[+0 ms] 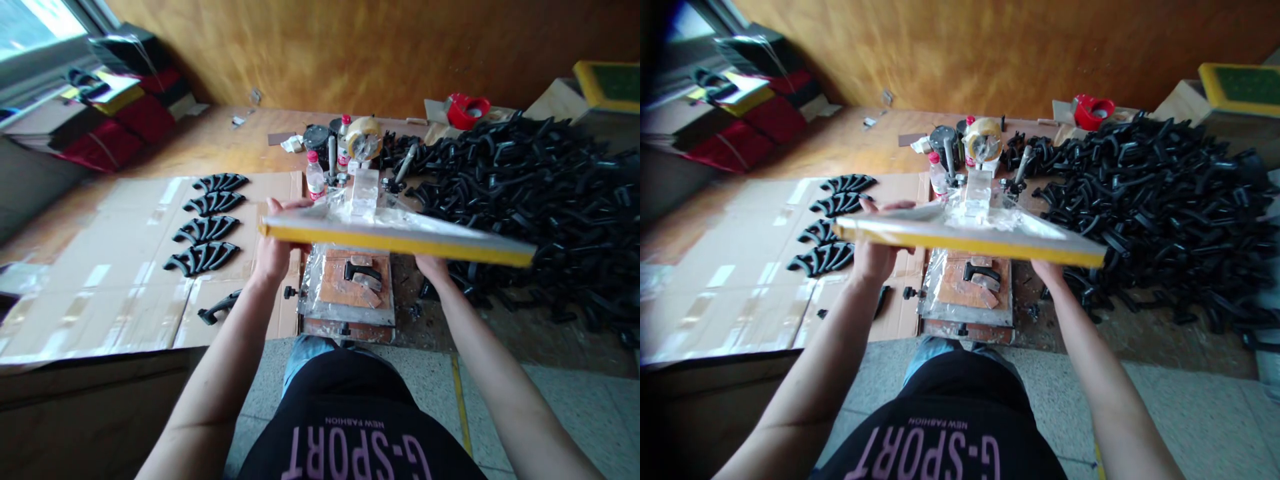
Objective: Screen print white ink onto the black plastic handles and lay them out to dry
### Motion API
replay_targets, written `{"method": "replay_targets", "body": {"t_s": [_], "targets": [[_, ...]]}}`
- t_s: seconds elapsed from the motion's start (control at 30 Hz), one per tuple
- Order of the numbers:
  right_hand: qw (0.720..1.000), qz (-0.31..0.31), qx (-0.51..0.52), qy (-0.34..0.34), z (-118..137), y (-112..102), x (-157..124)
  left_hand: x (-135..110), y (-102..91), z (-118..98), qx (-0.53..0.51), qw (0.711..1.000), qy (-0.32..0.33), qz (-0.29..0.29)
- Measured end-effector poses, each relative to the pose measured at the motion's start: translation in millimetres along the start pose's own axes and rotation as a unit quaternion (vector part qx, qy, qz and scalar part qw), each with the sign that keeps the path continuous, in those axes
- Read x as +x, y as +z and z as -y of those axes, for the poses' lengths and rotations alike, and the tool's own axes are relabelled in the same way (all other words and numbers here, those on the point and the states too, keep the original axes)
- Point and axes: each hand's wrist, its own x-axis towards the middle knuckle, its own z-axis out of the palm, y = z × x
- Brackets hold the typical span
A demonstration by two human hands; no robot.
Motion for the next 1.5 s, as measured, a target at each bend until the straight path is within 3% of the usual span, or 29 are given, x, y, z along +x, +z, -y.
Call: {"method": "replay_targets", "body": {"t_s": [0.07,0.17,0.23,0.33,0.43,0.5,0.63,0.73,0.83,0.93,1.07,1.13,1.3,1.4,1.5], "targets": [[0.999,-0.041,0.002,0.023,-1.4,-12.3,14.6,-25.3,-14.6,24.1,0.043,0.996,-0.071,0.021],[0.999,-0.044,0.005,-0.019,26.5,-9.2,30.0,-58.4,-29.9,75.3,0.084,0.979,-0.172,0.064],[0.996,-0.022,-0.018,-0.080,57.9,4.8,38.2,-70.9,-31.8,110.2,0.103,0.972,-0.199,0.074],[0.984,0.072,-0.084,-0.137,99.5,28.9,46.3,-76.1,-27.6,147.3,0.174,0.962,-0.204,0.055],[0.967,0.170,-0.122,-0.147,116.6,41.8,40.1,-75.1,-24.8,161.3,0.217,0.954,-0.199,0.045],[0.953,0.202,-0.136,-0.179,116.0,41.8,24.2,-75.4,-25.7,164.1,0.218,0.954,-0.202,0.051],[0.909,0.239,-0.137,-0.313,105.6,26.0,-18.8,-78.9,-29.2,171.1,0.202,0.957,-0.203,0.051],[0.879,0.274,-0.097,-0.378,101.0,11.8,-30.4,-80.4,-29.5,177.0,0.189,0.960,-0.202,0.041],[0.881,0.282,-0.075,-0.372,102.1,8.8,-22.0,-79.9,-27.6,176.0,0.176,0.963,-0.203,0.031],[0.909,0.226,-0.097,-0.335,103.9,16.5,-22.5,-79.4,-25.2,168.1,0.148,0.966,-0.208,0.025],[0.896,0.221,-0.080,-0.377,100.1,20.1,-44.9,-80.0,-23.9,161.2,0.122,0.967,-0.221,0.028],[0.901,0.230,-0.053,-0.363,99.8,17.5,-44.8,-79.7,-24.5,160.8,0.119,0.967,-0.223,0.030],[0.963,0.150,-0.021,-0.223,116.8,17.2,15.4,-74.7,-29.8,138.1,0.101,0.969,-0.221,0.039],[0.982,0.110,-0.054,-0.145,114.3,6.4,60.9,-68.9,-30.6,98.4,0.093,0.975,-0.201,0.030],[0.996,0.032,-0.056,-0.064,79.8,-18.5,86.9,-56.8,-23.1,52.5,0.054,0.982,-0.181,0.012]]}}
